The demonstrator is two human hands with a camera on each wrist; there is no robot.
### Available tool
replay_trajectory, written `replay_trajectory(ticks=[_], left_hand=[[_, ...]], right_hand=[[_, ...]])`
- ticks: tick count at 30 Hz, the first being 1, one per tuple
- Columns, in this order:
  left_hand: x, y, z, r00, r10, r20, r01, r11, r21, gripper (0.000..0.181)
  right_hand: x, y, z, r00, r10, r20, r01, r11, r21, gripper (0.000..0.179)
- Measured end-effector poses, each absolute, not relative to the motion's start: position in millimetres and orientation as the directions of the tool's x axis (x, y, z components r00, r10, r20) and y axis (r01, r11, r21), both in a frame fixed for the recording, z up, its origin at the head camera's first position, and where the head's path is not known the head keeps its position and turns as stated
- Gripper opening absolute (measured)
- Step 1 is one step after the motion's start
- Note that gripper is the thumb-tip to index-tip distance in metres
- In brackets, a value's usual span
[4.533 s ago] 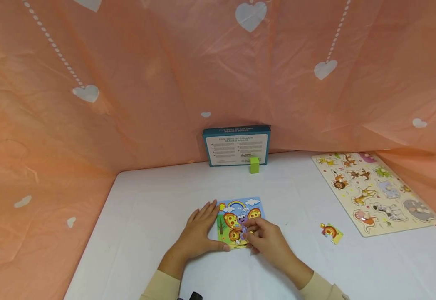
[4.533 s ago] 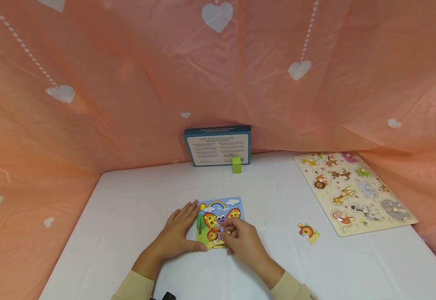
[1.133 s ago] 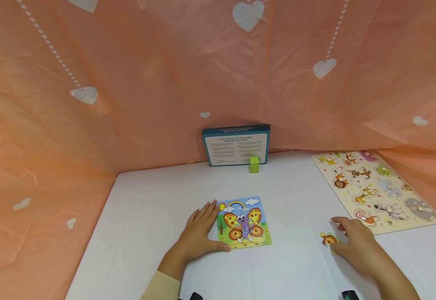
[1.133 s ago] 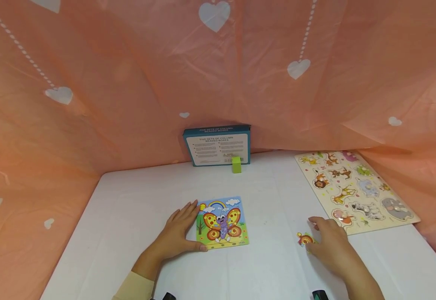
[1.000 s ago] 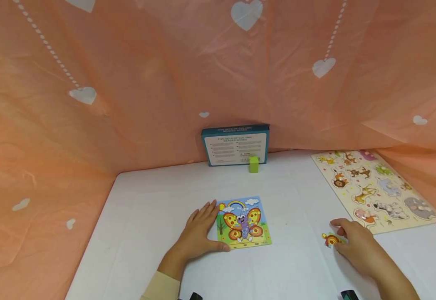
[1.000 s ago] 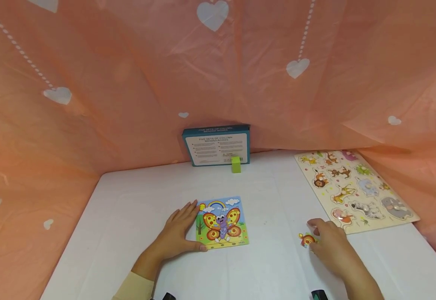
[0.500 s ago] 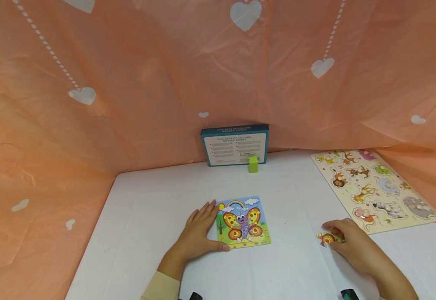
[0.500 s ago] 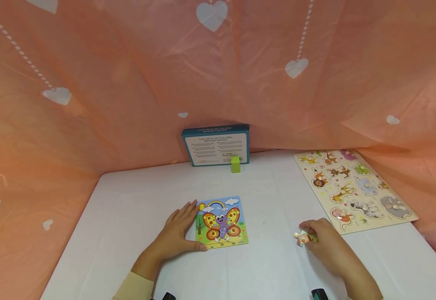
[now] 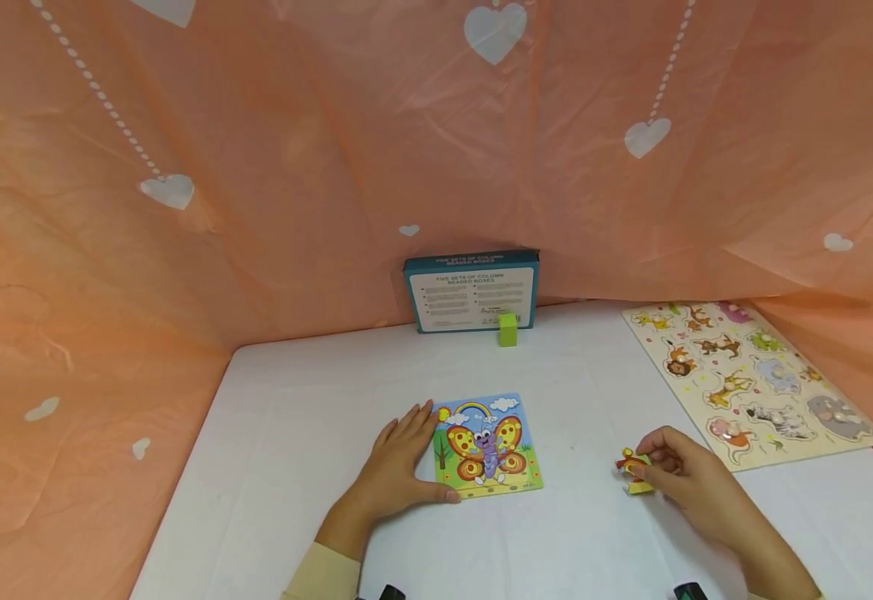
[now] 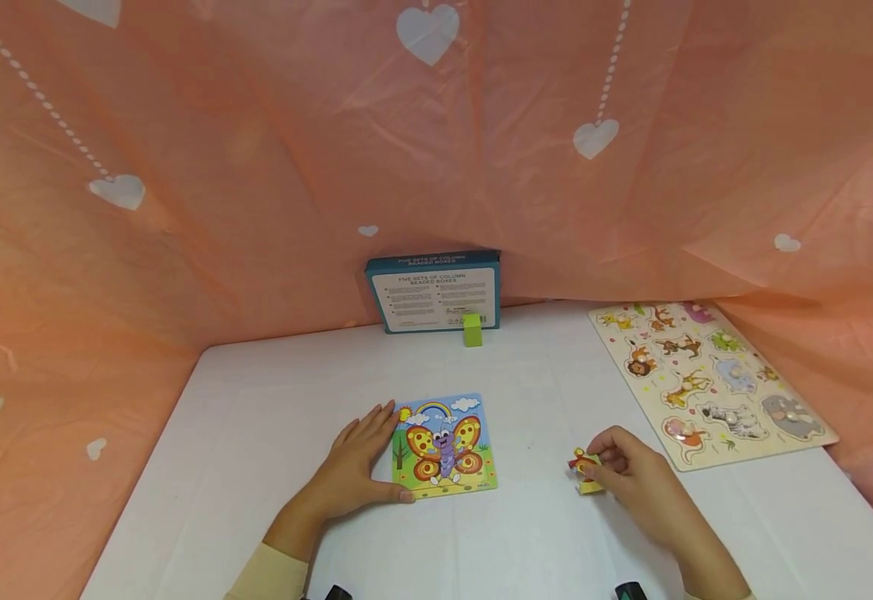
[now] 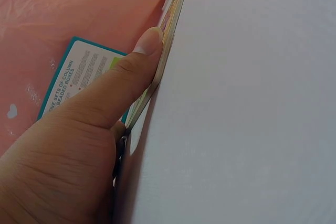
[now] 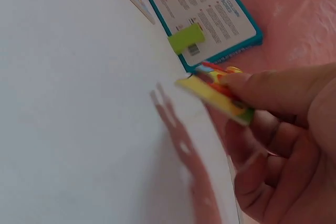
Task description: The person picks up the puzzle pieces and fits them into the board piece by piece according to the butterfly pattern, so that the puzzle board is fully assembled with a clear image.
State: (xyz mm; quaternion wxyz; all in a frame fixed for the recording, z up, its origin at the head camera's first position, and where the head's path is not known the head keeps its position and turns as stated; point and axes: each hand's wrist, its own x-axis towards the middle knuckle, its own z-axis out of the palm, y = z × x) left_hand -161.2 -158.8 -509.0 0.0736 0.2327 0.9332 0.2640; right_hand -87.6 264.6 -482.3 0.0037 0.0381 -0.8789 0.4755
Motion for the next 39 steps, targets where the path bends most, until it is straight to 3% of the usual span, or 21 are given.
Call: replay_trajectory(ticks=[8,17,22,39], left_hand=[[-161,-159,-509,-0.882,0.471,-0.015,0.393,0.753,0.529,0.130],[-161,-159,-508,-0.881,0.472,-0.012,0.395,0.750,0.531,0.130],[-161,-160,-509,-0.882,0.472,-0.018,0.390,0.750,0.534,0.130],[-162,-160,-511,-0.881,0.473,-0.027,0.387,0.750,0.536,0.130]], right_hand=[[-91,240,-483,-0.998,-0.067,0.013,-0.040,0.419,-0.907,0.018],[-98,205,-491,-0.973,-0.232,-0.004,-0.034,0.159,-0.987,0.029],[-103,191,-496,-0.963,-0.268,0.009,-0.032,0.082,-0.996,0.033],[-122,153,-504,-0.965,-0.262,0.001,-0.027,0.095,-0.995,0.031]])
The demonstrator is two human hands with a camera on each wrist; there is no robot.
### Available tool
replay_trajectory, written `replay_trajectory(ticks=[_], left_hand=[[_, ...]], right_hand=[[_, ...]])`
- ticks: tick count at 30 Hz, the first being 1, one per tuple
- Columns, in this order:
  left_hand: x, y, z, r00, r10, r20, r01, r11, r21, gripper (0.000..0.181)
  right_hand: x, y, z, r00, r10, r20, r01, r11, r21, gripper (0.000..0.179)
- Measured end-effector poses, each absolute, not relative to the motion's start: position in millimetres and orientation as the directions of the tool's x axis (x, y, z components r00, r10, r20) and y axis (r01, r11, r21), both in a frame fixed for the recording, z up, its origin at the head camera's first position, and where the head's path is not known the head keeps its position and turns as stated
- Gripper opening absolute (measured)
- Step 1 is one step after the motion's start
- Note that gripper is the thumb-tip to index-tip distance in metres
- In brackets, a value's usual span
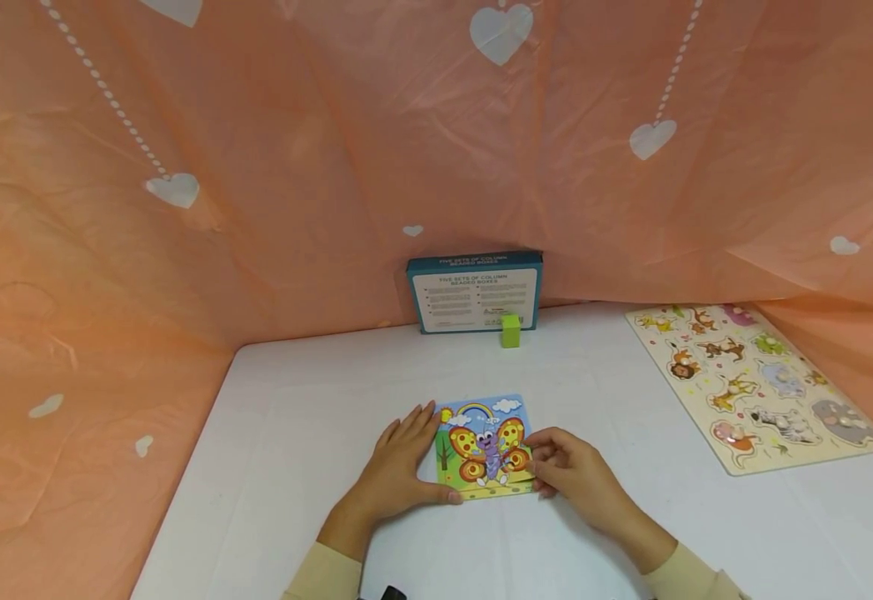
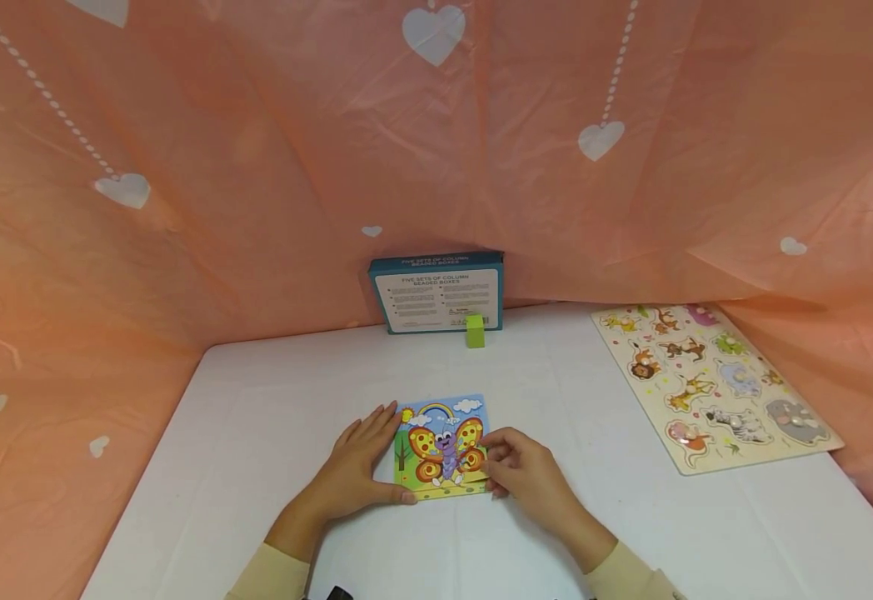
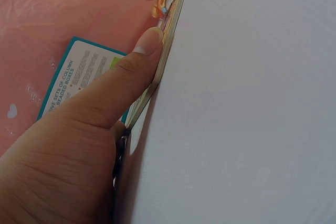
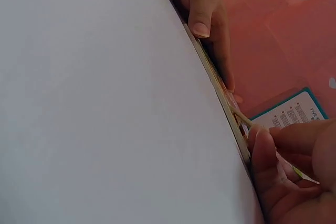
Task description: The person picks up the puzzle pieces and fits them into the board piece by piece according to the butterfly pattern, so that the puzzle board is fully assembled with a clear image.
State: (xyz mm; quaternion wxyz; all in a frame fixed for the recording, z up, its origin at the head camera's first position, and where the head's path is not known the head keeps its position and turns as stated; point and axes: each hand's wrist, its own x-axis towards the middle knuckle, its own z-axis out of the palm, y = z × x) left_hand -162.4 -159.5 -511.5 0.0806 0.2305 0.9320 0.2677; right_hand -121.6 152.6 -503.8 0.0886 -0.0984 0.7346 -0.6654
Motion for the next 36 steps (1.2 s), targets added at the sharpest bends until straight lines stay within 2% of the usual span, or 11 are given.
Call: replay_trajectory(ticks=[10,18,24,30,36], left_hand=[[-162,-160,-511,-0.880,0.474,-0.023,0.392,0.753,0.529,0.130],[-163,-160,-511,-0.881,0.473,-0.021,0.392,0.753,0.529,0.130],[-162,-159,-510,-0.880,0.475,-0.025,0.391,0.754,0.528,0.130],[-162,-158,-510,-0.880,0.475,-0.018,0.396,0.752,0.527,0.130],[-161,-158,-509,-0.882,0.471,-0.018,0.392,0.755,0.525,0.131]], right_hand=[[-120,154,-503,-0.968,-0.251,0.002,-0.037,0.134,-0.990,0.028],[-116,156,-501,-0.983,-0.181,0.006,-0.055,0.269,-0.962,0.020],[-113,157,-502,-0.968,-0.206,0.141,-0.207,0.346,-0.915,0.017],[-112,159,-506,-0.904,-0.345,0.251,-0.381,0.388,-0.839,0.019],[-111,160,-507,-0.884,-0.397,0.247,-0.403,0.380,-0.832,0.018]])
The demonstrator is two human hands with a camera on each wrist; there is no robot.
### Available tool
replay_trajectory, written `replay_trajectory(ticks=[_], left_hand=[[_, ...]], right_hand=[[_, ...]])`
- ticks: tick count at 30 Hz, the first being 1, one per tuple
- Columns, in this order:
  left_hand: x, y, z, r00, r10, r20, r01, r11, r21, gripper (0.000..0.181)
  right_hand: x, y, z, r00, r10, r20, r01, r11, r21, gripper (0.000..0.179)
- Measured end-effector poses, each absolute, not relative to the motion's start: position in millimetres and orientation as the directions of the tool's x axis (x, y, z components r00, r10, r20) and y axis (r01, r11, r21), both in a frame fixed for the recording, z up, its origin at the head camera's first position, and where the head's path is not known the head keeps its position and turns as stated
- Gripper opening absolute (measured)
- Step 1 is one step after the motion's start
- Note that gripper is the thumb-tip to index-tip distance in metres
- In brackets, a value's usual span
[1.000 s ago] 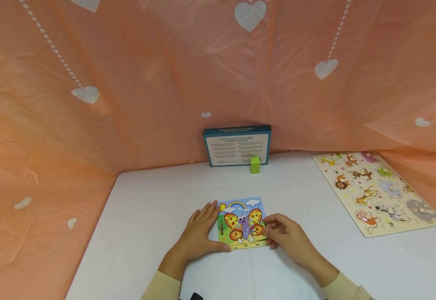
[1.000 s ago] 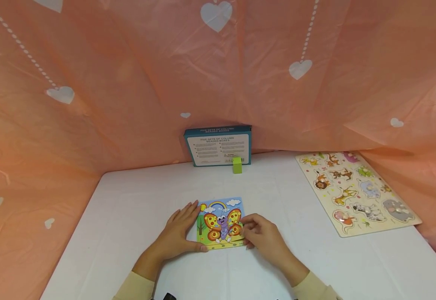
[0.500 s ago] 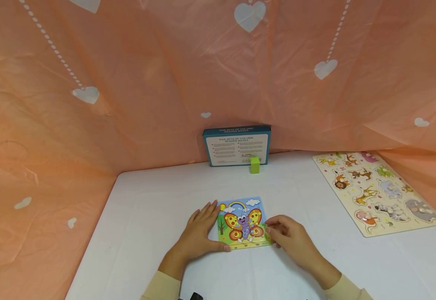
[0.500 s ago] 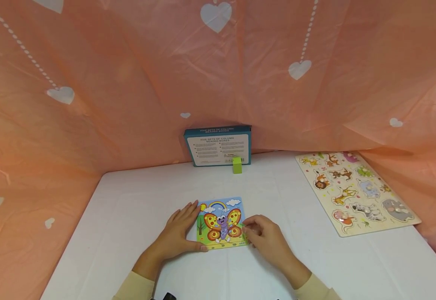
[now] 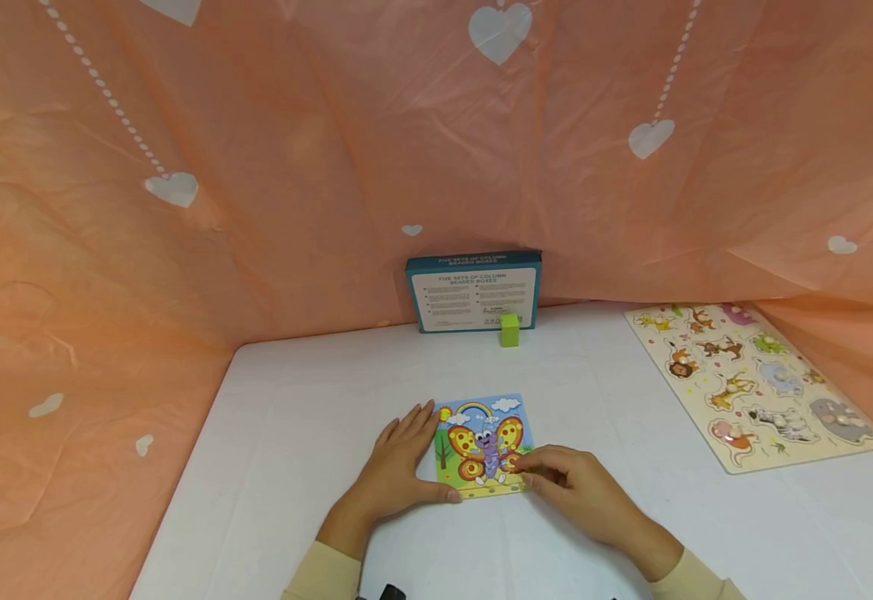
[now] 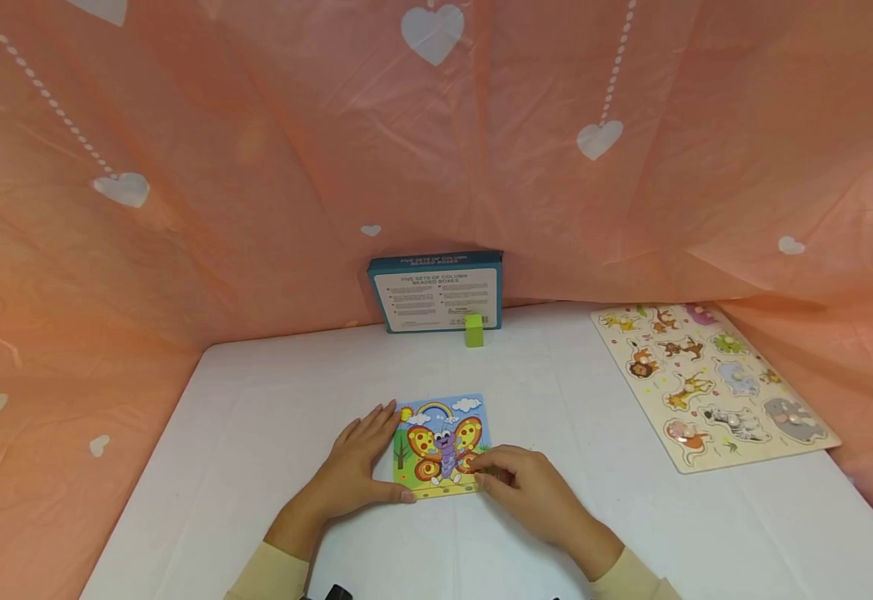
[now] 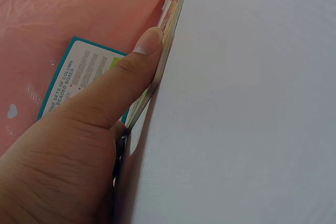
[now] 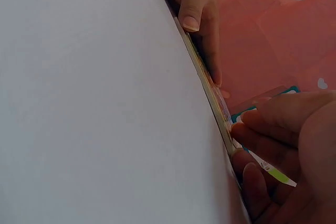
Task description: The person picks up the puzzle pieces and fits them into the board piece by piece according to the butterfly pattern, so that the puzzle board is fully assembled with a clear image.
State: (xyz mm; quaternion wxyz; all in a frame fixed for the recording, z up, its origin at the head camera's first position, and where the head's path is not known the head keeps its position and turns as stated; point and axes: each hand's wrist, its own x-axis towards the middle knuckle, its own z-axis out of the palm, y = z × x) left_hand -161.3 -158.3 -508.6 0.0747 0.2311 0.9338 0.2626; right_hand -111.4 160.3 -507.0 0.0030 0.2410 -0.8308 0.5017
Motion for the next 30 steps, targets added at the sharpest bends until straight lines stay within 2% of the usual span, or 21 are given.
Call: replay_trajectory(ticks=[23,30], left_hand=[[-164,-159,-513,-0.880,0.474,-0.008,0.395,0.742,0.542,0.129],[-164,-162,-511,-0.883,0.469,0.015,0.393,0.720,0.572,0.119]], right_hand=[[-112,166,-500,-0.883,-0.432,0.184,-0.354,0.354,-0.866,0.017],[-118,167,-496,-0.886,-0.413,0.211,-0.391,0.419,-0.820,0.019]])
